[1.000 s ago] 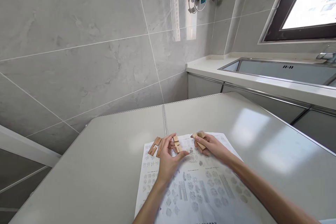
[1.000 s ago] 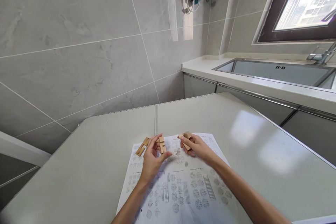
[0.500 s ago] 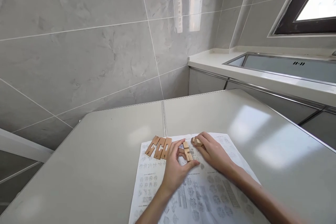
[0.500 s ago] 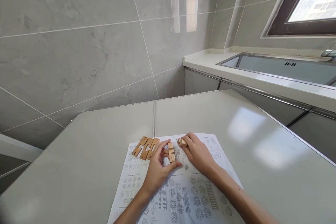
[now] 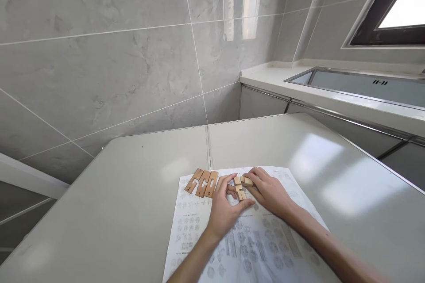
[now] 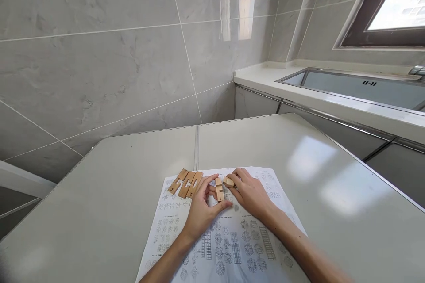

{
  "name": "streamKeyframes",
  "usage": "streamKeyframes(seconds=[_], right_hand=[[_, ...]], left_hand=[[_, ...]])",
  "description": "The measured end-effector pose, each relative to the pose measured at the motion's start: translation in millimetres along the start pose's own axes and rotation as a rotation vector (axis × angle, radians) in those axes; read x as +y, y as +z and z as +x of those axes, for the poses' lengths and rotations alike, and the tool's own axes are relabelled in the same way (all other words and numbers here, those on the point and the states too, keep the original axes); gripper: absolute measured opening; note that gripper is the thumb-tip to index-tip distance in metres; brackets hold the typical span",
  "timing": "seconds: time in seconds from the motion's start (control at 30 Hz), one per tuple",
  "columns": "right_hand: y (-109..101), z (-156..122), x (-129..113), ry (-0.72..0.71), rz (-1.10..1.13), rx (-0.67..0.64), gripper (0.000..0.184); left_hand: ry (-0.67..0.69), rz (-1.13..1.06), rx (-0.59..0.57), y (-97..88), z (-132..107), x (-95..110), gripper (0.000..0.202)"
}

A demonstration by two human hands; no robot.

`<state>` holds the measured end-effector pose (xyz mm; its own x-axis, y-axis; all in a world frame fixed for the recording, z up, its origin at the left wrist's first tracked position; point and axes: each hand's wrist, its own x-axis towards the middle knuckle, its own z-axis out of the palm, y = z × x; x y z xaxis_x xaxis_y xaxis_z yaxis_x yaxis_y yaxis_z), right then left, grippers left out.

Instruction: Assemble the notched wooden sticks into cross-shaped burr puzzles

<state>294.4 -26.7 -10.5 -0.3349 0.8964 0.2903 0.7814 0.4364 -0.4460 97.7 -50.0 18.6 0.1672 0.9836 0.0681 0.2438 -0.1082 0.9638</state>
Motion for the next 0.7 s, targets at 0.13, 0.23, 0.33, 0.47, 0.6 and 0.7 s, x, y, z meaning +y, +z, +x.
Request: streamKeyframes(seconds=[0.13, 0.23, 0.33, 0.47, 0.6, 0.7], right_hand=[[-1.1, 0.9, 0.3, 0.008, -0.006, 0.012, 0.019], [-1.3, 1.2, 0.6, 0.03, -0.008, 0.024, 0.018], [-0.7, 1.4, 1.9, 0.06, 0.006, 0.044, 0.017], [-1.6, 2.2, 2.8, 0.1, 0.021, 0.092, 0.02], [-9.9, 3.3, -0.6, 0.133, 0.089, 0.244, 0.024], [-18.4, 4.0, -5.1, 0.208, 0.243, 0.295, 0.031]], left_hand=[[0.021, 0.004, 0.012, 0.3, -0.9, -0.3, 0.075], [0.02, 0.012, 0.016, -0.1, -1.6, 1.2, 0.074], [0.01, 0.022, 0.012, -0.6, -2.4, 3.3, 0.074], [0.015, 0.019, 0.013, -0.3, -3.0, 2.6, 0.074], [0.041, 0.017, 0.018, 0.2, -3.5, -0.1, 0.074], [0.045, 0.025, 0.027, -0.5, -4.0, -0.7, 0.074]])
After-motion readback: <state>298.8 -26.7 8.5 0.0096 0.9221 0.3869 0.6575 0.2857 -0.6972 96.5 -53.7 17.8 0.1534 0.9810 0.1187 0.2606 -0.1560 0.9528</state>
